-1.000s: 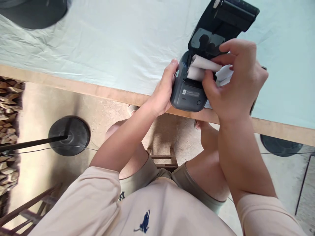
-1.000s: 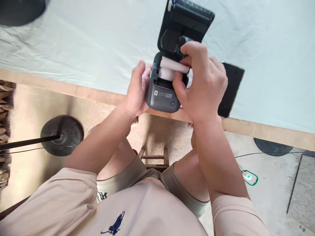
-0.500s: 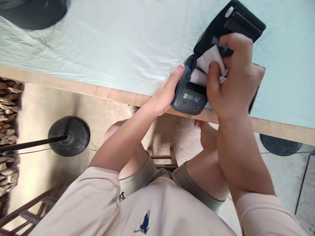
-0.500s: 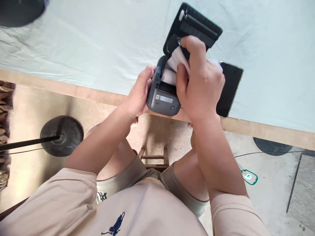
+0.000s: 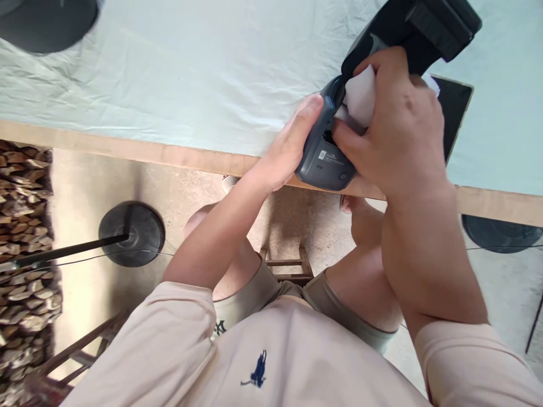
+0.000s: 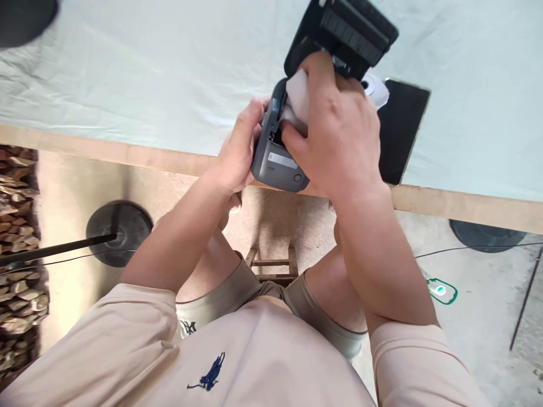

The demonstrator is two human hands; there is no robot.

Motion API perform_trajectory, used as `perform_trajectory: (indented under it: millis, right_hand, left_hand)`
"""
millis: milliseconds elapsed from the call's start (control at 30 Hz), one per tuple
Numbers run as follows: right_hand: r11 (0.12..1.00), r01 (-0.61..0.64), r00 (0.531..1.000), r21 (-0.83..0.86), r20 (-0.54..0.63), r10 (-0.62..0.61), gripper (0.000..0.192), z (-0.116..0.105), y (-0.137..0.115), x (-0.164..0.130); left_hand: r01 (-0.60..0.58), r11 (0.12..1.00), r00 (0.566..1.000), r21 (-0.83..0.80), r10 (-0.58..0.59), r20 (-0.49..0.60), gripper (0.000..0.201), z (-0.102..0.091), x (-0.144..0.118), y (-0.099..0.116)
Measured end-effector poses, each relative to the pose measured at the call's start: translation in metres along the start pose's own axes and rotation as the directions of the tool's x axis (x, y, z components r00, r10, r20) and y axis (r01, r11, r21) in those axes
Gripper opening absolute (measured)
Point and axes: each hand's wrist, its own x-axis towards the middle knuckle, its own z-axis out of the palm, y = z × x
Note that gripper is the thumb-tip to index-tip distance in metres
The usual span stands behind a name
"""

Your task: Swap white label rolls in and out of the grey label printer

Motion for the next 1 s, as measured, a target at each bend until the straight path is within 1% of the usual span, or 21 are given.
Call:
perform_trajectory:
  millis: [33,67,100,200,267,333,400,467,533,600,633,667,700,733,767,800,833,867,933,967,1000]
  right_hand:
    - [1.000,-0.014,1.000,0.000,-0.010,0.014,0.048,-0.001,0.000,0.001]
    - [1.000,-0.023,0.999,-0.003,-0.026,0.023,0.046,-0.001,-0.001,0.001]
    - [1.000,-0.030,0.998,-0.007,-0.046,0.030,0.044,-0.002,-0.001,0.001]
    - [1.000,-0.024,0.987,0.011,-0.158,0.025,0.039,-0.003,-0.002,-0.001]
    - [0.999,0.018,0.971,0.047,-0.237,-0.006,0.038,-0.004,0.000,-0.003]
    - [0.994,0.079,0.958,0.077,-0.281,-0.054,0.033,-0.005,0.003,-0.005]
    - [0.983,0.158,0.955,0.093,-0.267,-0.128,0.023,-0.004,0.006,-0.008]
    - [0.952,0.289,0.944,0.105,-0.197,-0.264,0.019,-0.004,0.008,-0.010]
    - [0.904,0.410,0.911,0.123,-0.106,-0.399,0.024,-0.004,0.010,-0.012]
    - [0.860,0.474,0.881,0.188,-0.085,-0.466,0.035,-0.006,0.011,-0.014]
    - [0.850,0.475,0.880,0.226,-0.103,-0.464,0.035,-0.006,0.012,-0.014]
    - [0.848,0.456,0.890,0.269,-0.160,-0.428,0.032,-0.007,0.013,-0.013]
    - [0.853,0.414,0.904,0.318,-0.252,-0.345,0.030,-0.007,0.014,-0.012]
    - [0.856,0.367,0.901,0.365,-0.368,-0.230,0.030,-0.006,0.015,-0.011]
    - [0.851,0.330,0.869,0.409,-0.484,-0.104,0.029,-0.005,0.017,-0.009]
    - [0.835,0.309,0.822,0.455,-0.569,0.006,0.024,-0.004,0.019,-0.007]
    - [0.811,0.306,0.793,0.499,-0.605,0.073,0.020,-0.002,0.020,-0.005]
    - [0.781,0.324,0.790,0.534,-0.607,0.087,0.024,0.000,0.021,-0.003]
    - [0.704,0.380,0.832,0.600,-0.554,0.023,0.042,0.003,0.022,-0.001]
    - [0.664,0.396,0.845,0.635,-0.534,0.006,0.044,0.003,0.021,-0.001]
    - [0.632,0.402,0.854,0.662,-0.520,0.002,0.040,0.003,0.020,-0.002]
  left_hand:
    - [-0.074,0.997,0.994,0.036,0.070,0.085,0.023,-0.002,0.001,0.000]
    - [-0.139,0.988,0.979,0.071,0.126,0.160,0.026,-0.004,0.002,0.000]
    - [-0.178,0.979,0.965,0.100,0.154,0.210,0.027,-0.006,0.003,0.000]
    - [-0.170,0.977,0.962,0.131,0.136,0.236,0.029,-0.009,0.006,-0.001]
    - [-0.170,0.981,0.954,0.095,0.139,0.267,0.030,-0.009,0.006,-0.001]
    - [-0.160,0.986,0.937,0.039,0.139,0.320,0.033,-0.009,0.005,0.000]
    - [-0.139,0.990,0.920,-0.006,0.131,0.370,0.036,-0.009,0.005,0.000]
    - [-0.125,0.992,0.913,-0.020,0.123,0.389,0.039,-0.011,0.006,0.001]
    - [-0.145,0.989,0.917,-0.011,0.139,0.375,0.034,-0.014,0.007,0.001]
    - [-0.175,0.984,0.924,0.017,0.159,0.349,0.018,-0.017,0.009,0.001]
    - [-0.182,0.983,0.927,0.032,0.161,0.340,0.014,-0.018,0.010,0.000]
    - [-0.179,0.982,0.928,0.050,0.152,0.340,0.017,-0.019,0.010,0.000]
    - [-0.171,0.983,0.929,0.071,0.137,0.345,0.022,-0.020,0.011,0.000]
    - [-0.168,0.981,0.929,0.092,0.126,0.347,0.026,-0.020,0.011,0.000]
    - [-0.166,0.980,0.930,0.114,0.117,0.349,0.029,-0.020,0.011,0.000]
    - [-0.166,0.977,0.931,0.131,0.111,0.348,0.032,-0.020,0.011,0.000]
    - [-0.164,0.976,0.932,0.141,0.106,0.347,0.034,-0.020,0.011,0.000]
    - [-0.157,0.978,0.933,0.140,0.101,0.344,0.037,-0.020,0.011,0.001]
    - [-0.122,0.986,0.937,0.113,0.076,0.341,0.040,-0.020,0.010,0.002]
    - [-0.103,0.989,0.939,0.101,0.063,0.339,0.041,-0.020,0.009,0.002]
    - [-0.089,0.991,0.941,0.096,0.053,0.335,0.041,-0.021,0.009,0.002]
